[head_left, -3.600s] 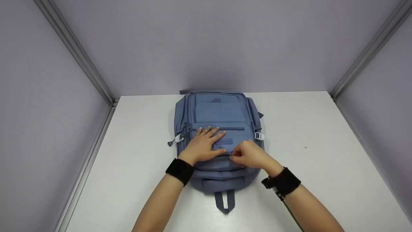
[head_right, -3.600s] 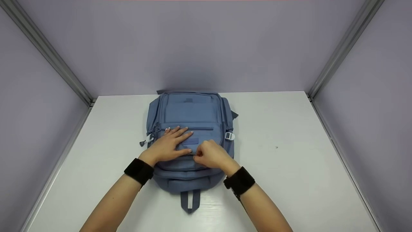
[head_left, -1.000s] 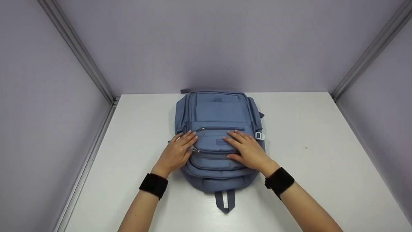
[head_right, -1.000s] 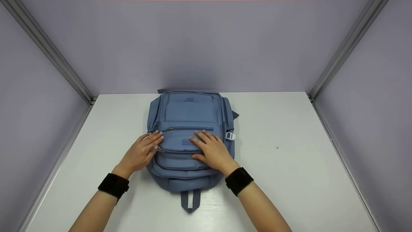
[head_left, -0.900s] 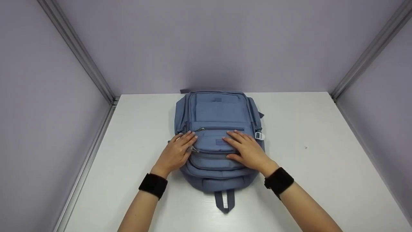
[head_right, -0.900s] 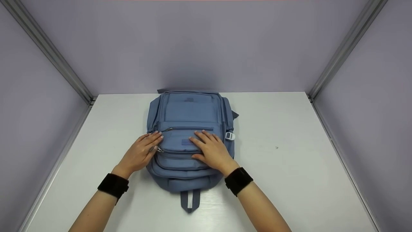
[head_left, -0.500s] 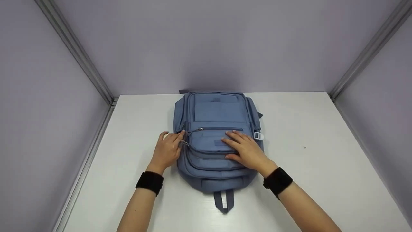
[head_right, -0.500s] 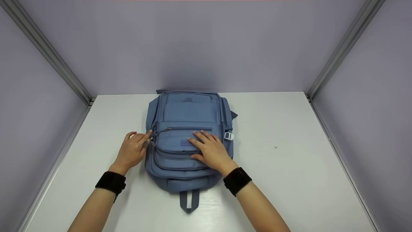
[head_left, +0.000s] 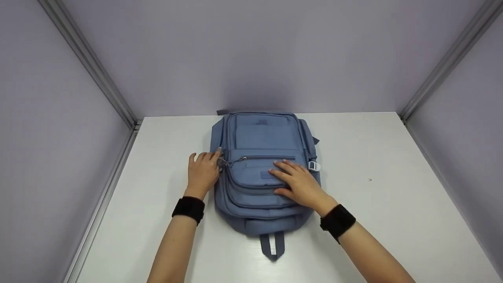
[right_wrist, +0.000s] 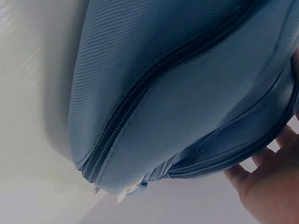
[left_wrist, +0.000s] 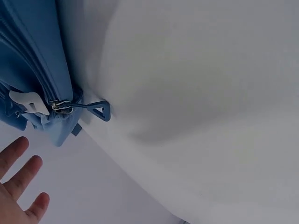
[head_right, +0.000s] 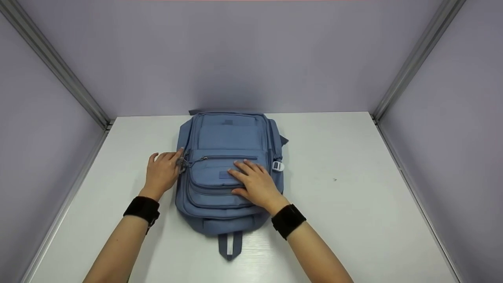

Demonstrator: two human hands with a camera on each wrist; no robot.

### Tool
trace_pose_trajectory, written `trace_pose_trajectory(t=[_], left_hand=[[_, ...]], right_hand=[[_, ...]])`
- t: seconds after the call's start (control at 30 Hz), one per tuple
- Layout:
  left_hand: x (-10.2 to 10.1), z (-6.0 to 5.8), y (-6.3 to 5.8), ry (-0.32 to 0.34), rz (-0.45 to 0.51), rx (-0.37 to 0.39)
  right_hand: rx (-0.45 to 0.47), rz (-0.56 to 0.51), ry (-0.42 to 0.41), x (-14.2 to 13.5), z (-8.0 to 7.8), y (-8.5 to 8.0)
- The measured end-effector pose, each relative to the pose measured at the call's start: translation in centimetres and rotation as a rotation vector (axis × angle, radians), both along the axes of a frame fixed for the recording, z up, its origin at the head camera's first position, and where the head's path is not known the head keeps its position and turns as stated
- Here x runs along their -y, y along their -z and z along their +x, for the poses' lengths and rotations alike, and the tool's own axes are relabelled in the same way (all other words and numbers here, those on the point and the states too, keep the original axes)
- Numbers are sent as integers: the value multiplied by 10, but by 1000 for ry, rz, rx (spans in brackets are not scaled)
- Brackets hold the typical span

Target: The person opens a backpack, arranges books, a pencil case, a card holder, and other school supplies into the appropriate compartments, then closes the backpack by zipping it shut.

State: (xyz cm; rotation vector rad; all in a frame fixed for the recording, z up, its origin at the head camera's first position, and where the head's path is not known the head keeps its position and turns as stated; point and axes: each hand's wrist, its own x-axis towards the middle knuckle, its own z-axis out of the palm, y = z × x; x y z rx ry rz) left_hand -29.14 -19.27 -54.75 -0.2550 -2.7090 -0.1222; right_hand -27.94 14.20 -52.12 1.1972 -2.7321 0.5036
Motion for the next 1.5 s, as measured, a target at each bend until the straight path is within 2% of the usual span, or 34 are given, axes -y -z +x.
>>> trace_pose_trajectory(t=[0.13,0.33,0.43,0.63,0.8,0.9,0.97,1.03,1.13,1.2,1.27,1.33,1.5], left_hand=[[-4,-8,-5,-62,42,57],[-10,-17,-9,-104,110,128],[-11,-20,-9,-128,130,126],[-19,-26,-8,-197,131,64],[-23,-26,-11,-236,203,125],[-23,-23,-14,-238,258,133],[-24,-18,-16,-221,279,88],[-28,-11,-19,-174,301,22],[-39,1,-25,-43,317,-64],[-47,10,-28,58,318,-66],[-56,17,-31,137,304,-25],[-62,24,-33,181,284,43],[-65,38,-32,208,205,202]], right_hand=[[-5,-2,-5,0,0,1],[-20,-12,-10,1,0,2],[-12,-10,-10,1,0,1],[-18,-7,-8,1,0,2],[-47,-1,-14,1,-1,3],[-57,14,-8,0,0,5],[-64,18,-8,-1,0,6],[-66,19,-10,-1,0,7],[-71,8,-14,-3,0,6],[-73,0,-12,-4,0,5],[-73,-7,-4,-5,1,4],[-65,-9,5,-6,1,4],[-44,-10,51,-12,1,6]])
